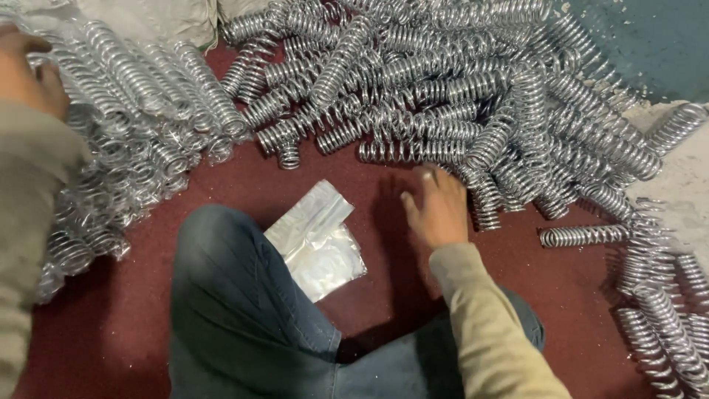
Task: The person sits on the floor and places metal springs into small plastic bags, then moves the bagged springs onto a pile.
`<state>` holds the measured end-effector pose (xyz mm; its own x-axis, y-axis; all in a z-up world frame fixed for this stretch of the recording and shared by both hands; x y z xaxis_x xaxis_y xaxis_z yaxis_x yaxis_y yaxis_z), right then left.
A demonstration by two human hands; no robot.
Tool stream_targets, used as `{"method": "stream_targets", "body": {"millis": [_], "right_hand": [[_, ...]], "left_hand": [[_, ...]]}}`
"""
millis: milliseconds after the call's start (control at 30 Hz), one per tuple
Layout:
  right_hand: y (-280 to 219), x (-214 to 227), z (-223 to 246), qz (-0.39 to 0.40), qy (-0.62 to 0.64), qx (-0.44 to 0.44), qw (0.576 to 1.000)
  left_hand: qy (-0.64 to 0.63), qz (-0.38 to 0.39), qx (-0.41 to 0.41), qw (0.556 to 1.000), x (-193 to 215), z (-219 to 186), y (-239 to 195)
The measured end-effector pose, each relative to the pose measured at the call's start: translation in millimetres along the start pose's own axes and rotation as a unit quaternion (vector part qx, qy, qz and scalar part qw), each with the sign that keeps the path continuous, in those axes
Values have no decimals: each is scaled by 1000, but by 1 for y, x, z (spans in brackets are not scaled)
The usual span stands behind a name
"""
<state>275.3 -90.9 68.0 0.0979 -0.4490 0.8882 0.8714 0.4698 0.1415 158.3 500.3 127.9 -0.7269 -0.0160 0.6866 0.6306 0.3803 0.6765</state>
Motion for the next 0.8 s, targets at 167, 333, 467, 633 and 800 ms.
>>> {"method": "stream_targets", "body": {"millis": [167, 333, 467, 633, 800], "right_hand": [[70, -33, -61, -46, -551, 60, 831], [33, -93, -68, 198, -459, 45, 865], [-59, -126, -59, 328, 17, -221, 918], [-154, -134, -1, 125, 514, -407, 745], [-150, -80, 10, -39, 554, -327, 764]], "left_hand": [[47, 12, -216, 975, 62, -217, -105], [90, 431, -67, 895, -110, -208, -207], [153, 564, -60, 809, -186, -222, -220], [108, 596, -42, 794, -207, -246, -222], [117, 603, 3, 789, -237, -229, -231]]}}
Point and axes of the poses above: each hand's wrist, its own y-axis towards the middle knuckle, its own x-axis out of the back of the hand, z = x × y, the point moved 10 cm from there along y, towards the middle knuckle, and after that the axes turned 4 degrees about y, right-handed, at the moved point
